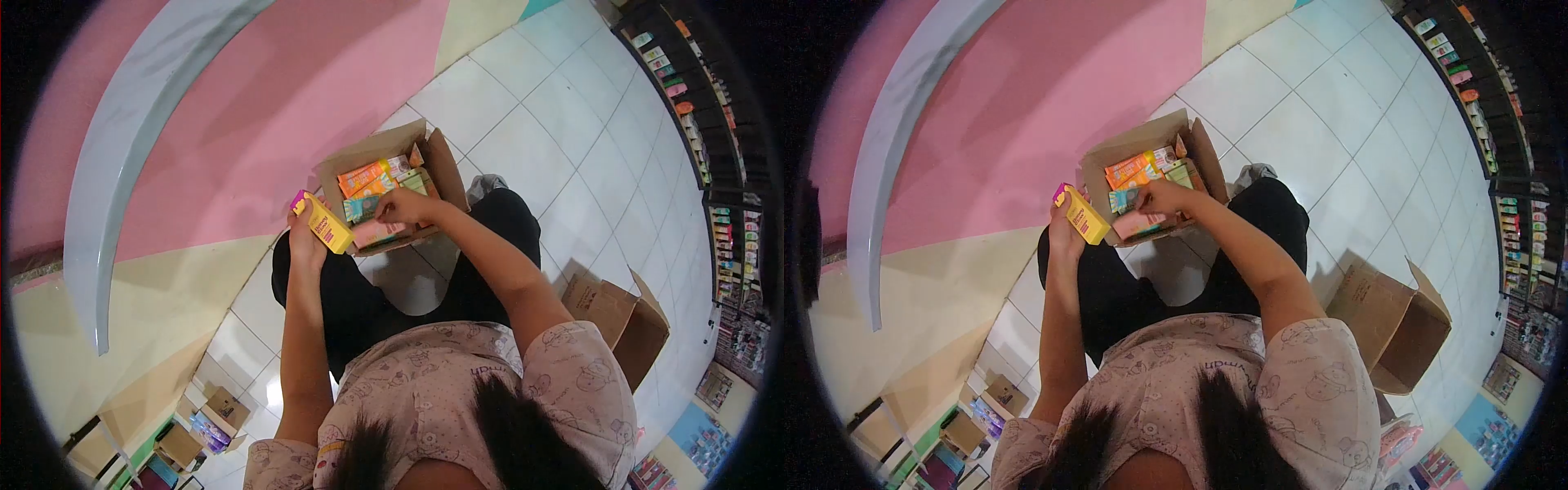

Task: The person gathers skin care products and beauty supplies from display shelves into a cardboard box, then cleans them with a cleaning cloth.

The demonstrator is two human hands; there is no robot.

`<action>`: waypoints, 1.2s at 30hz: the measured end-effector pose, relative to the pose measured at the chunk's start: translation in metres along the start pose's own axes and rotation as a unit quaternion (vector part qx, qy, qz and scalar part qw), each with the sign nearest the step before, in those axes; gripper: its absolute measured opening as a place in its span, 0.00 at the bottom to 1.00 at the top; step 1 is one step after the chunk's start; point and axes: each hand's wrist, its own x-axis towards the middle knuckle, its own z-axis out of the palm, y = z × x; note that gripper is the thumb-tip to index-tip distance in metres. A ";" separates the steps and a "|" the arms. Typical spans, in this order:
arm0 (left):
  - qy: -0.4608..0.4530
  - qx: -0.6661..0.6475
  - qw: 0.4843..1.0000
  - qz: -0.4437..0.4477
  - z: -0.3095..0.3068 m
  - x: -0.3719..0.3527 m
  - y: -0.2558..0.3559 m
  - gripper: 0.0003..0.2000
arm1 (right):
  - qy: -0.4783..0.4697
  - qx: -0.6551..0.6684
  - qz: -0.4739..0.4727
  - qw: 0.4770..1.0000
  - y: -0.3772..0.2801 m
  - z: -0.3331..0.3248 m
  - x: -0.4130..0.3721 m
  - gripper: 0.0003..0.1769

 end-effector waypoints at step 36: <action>-0.067 0.093 0.993 -0.008 0.014 -0.017 -0.008 0.23 | 0.157 -0.172 -0.054 0.971 -0.023 -0.021 0.030 0.30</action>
